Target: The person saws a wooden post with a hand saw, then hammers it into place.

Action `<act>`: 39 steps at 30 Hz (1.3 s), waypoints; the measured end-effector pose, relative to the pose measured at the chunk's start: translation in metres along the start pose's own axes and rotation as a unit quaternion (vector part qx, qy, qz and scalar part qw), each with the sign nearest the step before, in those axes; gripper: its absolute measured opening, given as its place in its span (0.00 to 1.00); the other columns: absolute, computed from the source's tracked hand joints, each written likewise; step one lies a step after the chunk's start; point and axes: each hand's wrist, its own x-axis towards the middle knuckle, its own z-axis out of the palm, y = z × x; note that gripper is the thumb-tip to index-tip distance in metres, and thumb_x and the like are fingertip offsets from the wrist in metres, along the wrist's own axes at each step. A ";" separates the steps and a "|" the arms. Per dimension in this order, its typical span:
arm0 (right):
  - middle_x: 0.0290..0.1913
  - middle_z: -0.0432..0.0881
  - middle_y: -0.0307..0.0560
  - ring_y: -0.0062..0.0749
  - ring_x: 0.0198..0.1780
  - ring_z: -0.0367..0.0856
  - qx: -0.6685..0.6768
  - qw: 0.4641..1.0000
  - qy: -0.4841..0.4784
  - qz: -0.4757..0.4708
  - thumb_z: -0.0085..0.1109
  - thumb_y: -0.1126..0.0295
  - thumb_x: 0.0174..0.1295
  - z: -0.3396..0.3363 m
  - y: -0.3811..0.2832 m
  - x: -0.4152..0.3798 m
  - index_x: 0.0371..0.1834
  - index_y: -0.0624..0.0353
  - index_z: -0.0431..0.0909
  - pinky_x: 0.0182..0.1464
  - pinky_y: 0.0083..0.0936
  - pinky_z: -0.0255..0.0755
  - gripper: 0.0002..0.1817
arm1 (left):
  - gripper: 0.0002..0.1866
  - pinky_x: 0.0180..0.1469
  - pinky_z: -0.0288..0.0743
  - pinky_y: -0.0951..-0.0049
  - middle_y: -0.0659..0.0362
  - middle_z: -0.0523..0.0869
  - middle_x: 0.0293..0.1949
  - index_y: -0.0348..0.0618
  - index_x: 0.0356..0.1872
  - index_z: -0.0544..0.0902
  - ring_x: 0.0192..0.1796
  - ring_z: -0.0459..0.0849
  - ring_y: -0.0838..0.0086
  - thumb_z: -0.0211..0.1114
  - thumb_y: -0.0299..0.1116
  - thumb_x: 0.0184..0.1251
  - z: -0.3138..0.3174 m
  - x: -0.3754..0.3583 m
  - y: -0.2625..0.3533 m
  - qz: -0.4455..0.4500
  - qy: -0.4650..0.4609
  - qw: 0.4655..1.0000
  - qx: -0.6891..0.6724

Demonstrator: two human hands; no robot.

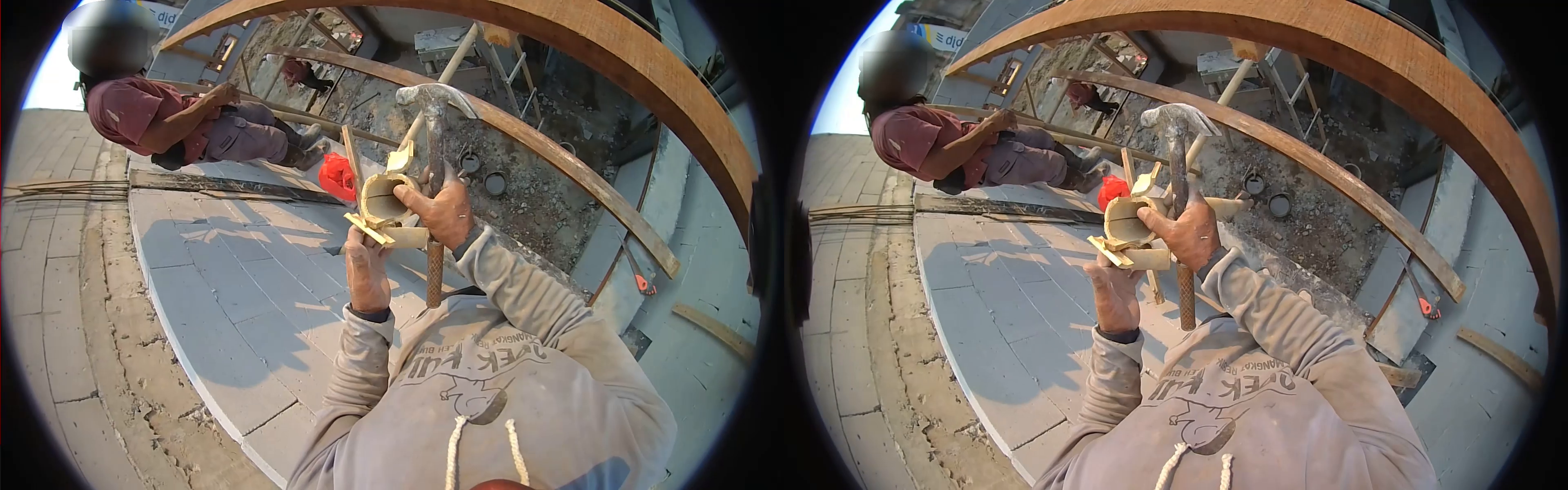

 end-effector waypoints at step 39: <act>0.40 0.84 0.46 0.26 0.38 0.82 -0.022 0.988 -0.099 0.115 0.71 0.61 0.56 -0.016 -0.019 0.041 0.48 0.67 0.77 0.42 0.24 0.77 0.24 | 0.39 0.52 0.75 0.67 0.49 0.82 0.48 0.35 0.59 0.70 0.47 0.82 0.64 0.78 0.44 0.51 -0.039 -0.005 -0.049 0.012 0.185 0.905 0.384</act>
